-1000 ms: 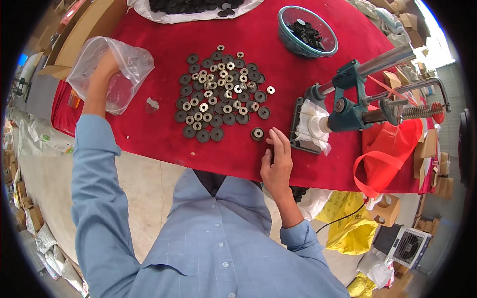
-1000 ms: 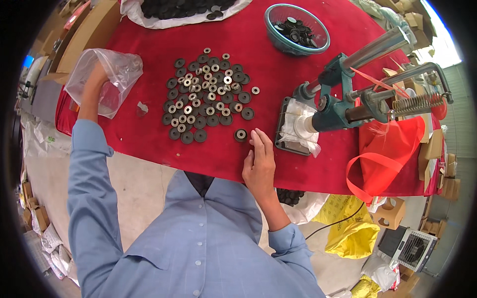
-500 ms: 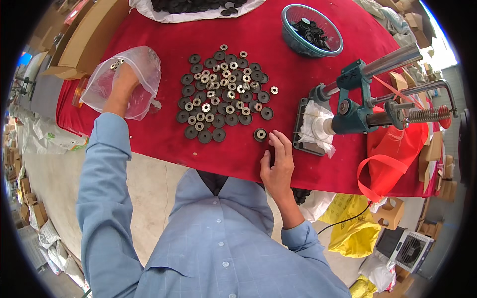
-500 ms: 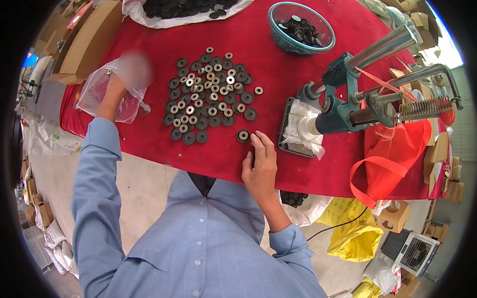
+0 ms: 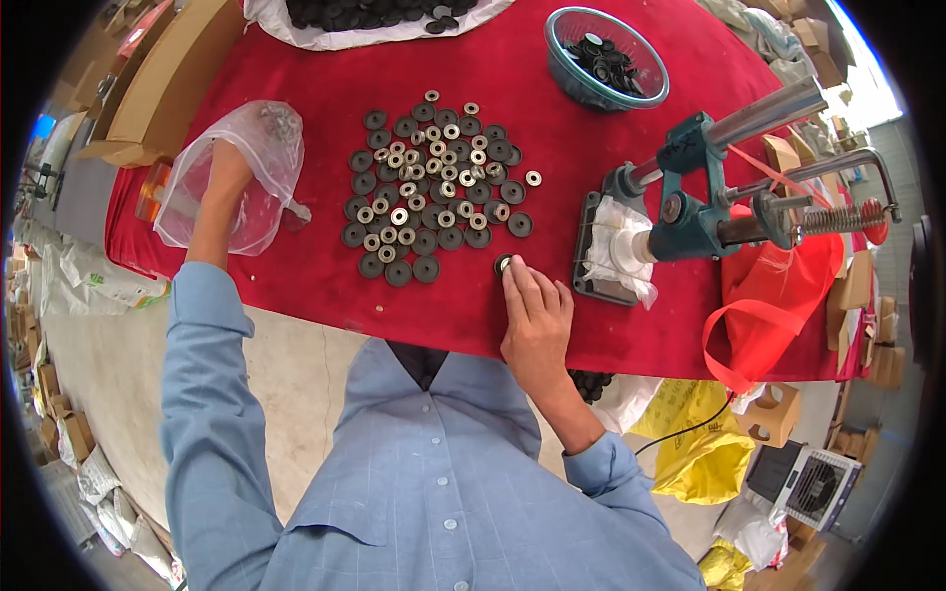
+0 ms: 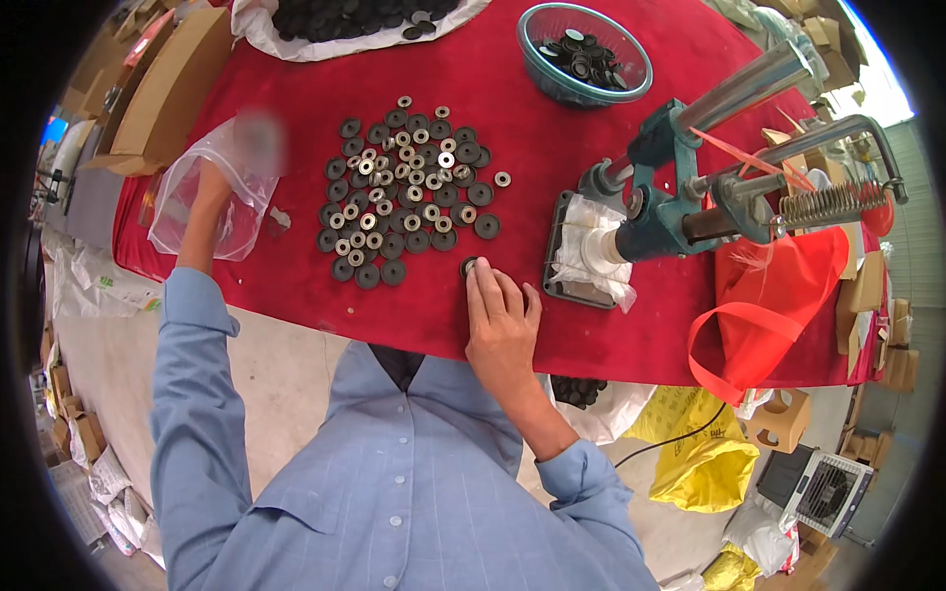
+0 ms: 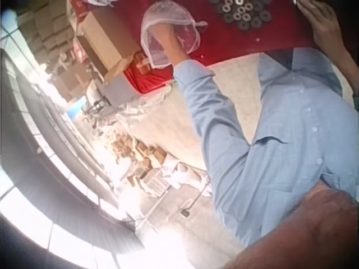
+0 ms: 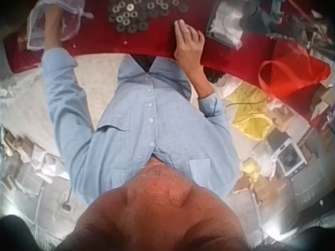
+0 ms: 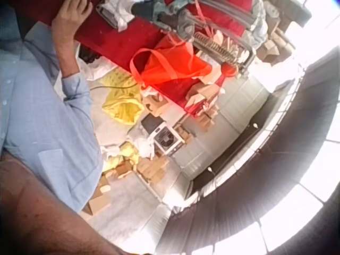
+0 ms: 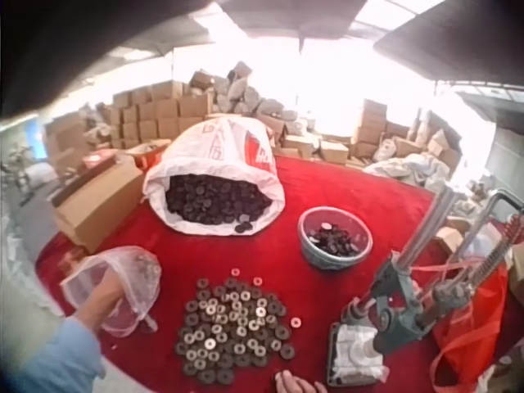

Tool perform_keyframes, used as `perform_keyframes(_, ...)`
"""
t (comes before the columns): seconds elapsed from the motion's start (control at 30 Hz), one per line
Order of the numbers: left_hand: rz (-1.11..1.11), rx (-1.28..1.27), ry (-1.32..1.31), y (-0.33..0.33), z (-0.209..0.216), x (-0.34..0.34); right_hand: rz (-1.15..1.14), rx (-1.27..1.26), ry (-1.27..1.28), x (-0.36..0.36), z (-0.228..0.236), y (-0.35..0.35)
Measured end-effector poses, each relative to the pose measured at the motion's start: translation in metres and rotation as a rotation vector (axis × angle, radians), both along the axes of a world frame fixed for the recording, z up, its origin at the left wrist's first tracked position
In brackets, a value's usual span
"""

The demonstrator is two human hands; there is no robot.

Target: The person arranges dark circular magnets on a red tablecloth and places small metal rings on top of them. The person handles the components by hand, picking them up from a plastic bag and a pile, and placing them onto the table surface in a grid-like pattern.

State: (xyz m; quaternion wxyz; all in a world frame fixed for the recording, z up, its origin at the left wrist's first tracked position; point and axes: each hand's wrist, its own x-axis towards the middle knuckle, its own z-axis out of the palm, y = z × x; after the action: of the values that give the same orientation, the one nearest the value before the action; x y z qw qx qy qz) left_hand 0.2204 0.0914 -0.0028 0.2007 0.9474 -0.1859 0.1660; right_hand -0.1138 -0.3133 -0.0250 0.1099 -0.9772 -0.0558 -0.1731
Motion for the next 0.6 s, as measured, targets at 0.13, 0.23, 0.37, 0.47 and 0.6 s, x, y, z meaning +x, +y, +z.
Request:
perform_keyframes(0.13,0.131,0.008,0.169,0.006,0.021,-0.015,-0.013,-0.008,0.003,0.002,0.0,0.004)
perform_keyframes(0.23,0.229,-0.097,-0.119,-0.006,0.034,-0.044,-0.004,0.067,-0.007,0.01,0.001,-0.001)
perform_keyframes(0.37,0.178,-1.211,0.329,-0.035,0.07,-0.115,-0.006,0.269,-0.06,0.015,0.016,0.001)
perform_keyframes(0.47,0.134,-1.604,0.491,-0.084,0.071,-0.183,-0.003,0.741,0.029,0.02,0.036,0.019)
perform_keyframes(0.6,0.146,-1.554,0.853,-0.167,0.033,-0.243,0.077,1.399,0.278,0.033,0.047,0.075)
